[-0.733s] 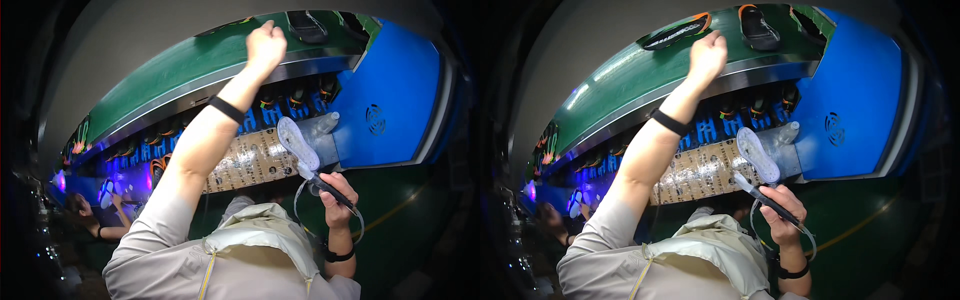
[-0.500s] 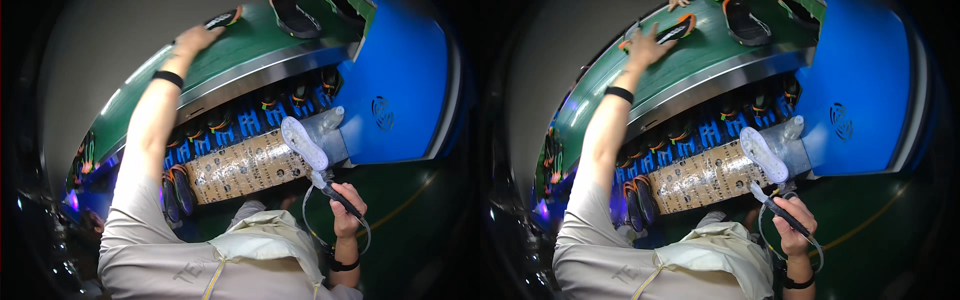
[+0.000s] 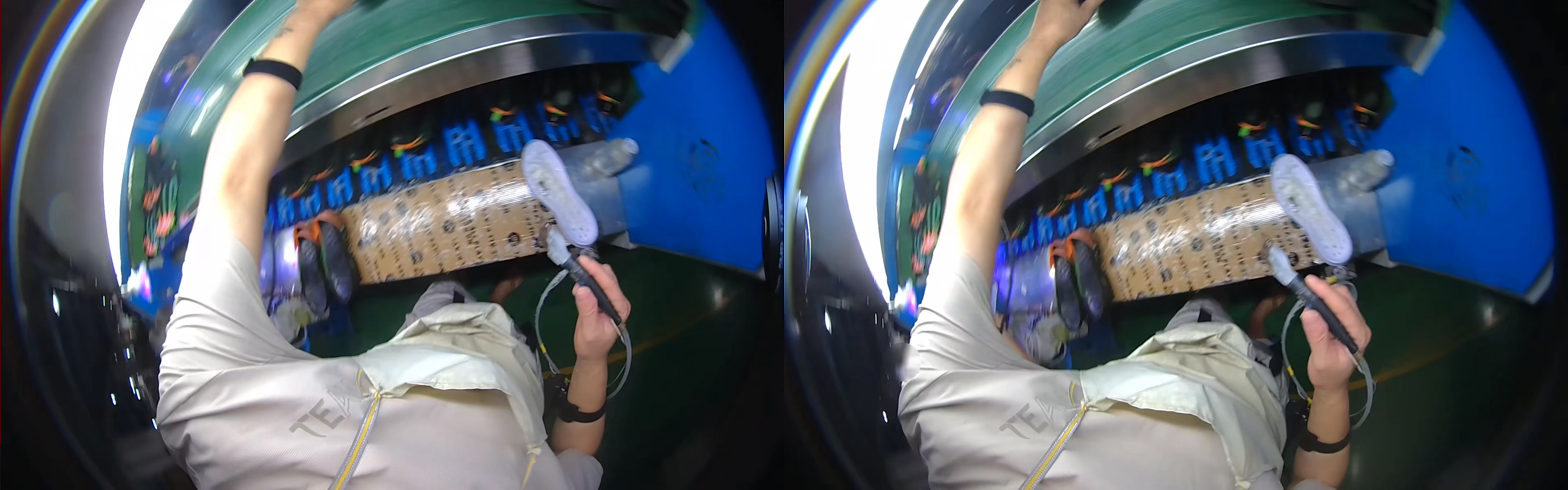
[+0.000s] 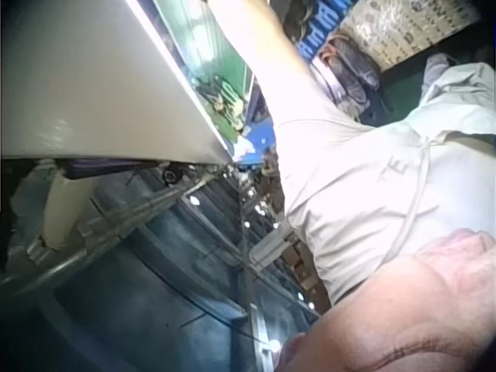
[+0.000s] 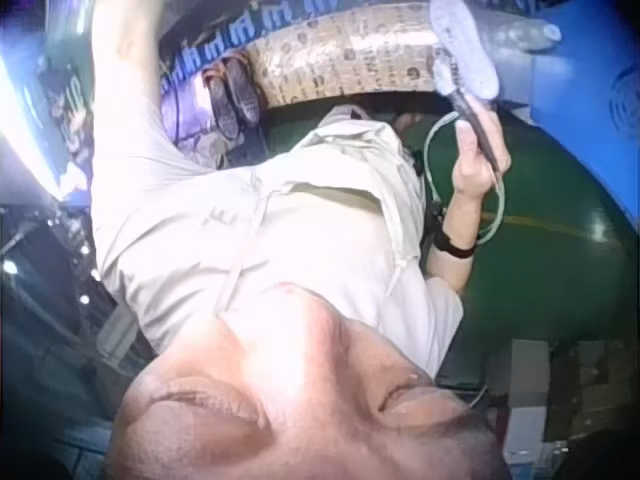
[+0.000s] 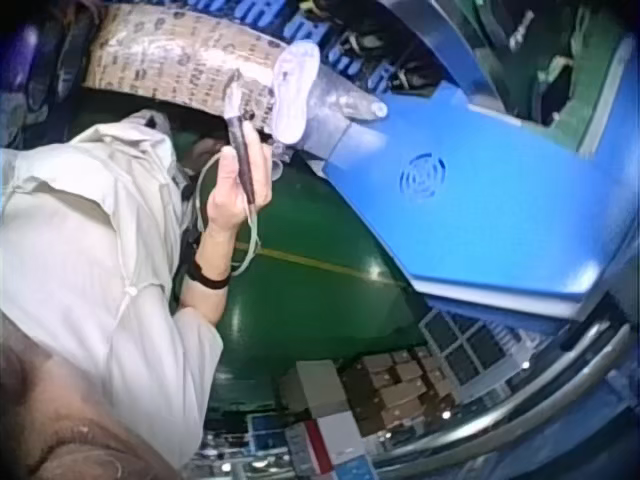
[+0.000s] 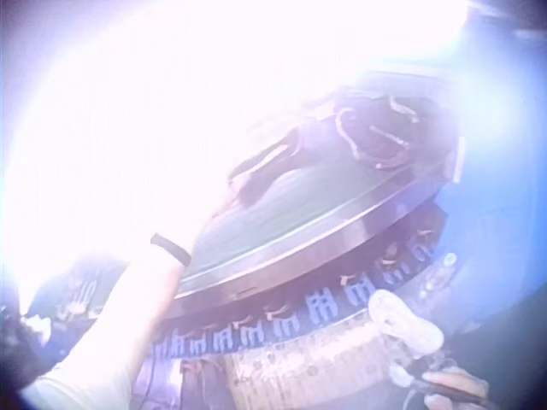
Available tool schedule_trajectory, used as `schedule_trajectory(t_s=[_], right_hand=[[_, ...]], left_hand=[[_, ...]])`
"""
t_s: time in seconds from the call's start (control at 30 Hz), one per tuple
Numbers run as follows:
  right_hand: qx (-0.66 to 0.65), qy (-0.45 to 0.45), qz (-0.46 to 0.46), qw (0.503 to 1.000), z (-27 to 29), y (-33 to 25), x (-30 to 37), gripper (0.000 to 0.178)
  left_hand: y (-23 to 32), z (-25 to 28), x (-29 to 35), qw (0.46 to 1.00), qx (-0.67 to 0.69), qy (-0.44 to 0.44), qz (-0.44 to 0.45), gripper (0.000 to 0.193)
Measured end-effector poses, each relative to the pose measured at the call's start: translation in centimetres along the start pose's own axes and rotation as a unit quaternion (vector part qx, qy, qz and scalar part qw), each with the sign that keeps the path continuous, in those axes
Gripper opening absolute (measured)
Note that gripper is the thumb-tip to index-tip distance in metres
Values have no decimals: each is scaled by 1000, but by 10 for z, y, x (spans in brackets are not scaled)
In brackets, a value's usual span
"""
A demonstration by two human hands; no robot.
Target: Applying adhesive to shoe outsoles at a manufacturing station.
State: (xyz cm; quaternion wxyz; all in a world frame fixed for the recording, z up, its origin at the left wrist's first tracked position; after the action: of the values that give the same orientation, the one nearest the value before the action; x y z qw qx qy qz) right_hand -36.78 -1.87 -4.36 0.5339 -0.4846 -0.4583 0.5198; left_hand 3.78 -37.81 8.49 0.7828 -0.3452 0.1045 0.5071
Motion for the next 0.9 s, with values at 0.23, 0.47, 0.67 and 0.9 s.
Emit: schedule_trajectory(t_s=[0.23, 0.47, 0.67, 0.9], right_hand=[[-29, -141, -58, 988, -55, 2, -32, 33], [19, -194, -26, 981, -89, 6, -57, 37], [83, -213, -54, 972, -93, -3, -47, 28], [-4, -142, -26, 990, -62, -23, -34, 29]], left_hand=[[15, 175, 280, 934, 278, 108, 198, 10], [142, 135, 621, 630, 162, -445, 616, 72], [172, 149, 577, 687, 206, -422, 555, 64], [127, 220, 328, 817, 500, -140, 252, 32]])
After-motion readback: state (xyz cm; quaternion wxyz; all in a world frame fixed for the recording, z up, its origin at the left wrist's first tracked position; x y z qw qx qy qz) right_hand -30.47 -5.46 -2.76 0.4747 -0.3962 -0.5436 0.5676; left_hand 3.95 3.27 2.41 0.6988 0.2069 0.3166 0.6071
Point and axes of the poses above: each hand's wrist, its own x-axis away from the middle knuckle, its own z-axis out of the back of the hand, y = z × x, the point moved 4 cm from there along -x, towards the middle knuckle, and after that the axes turned 8 degrees about -z, right-handed, at the moved point
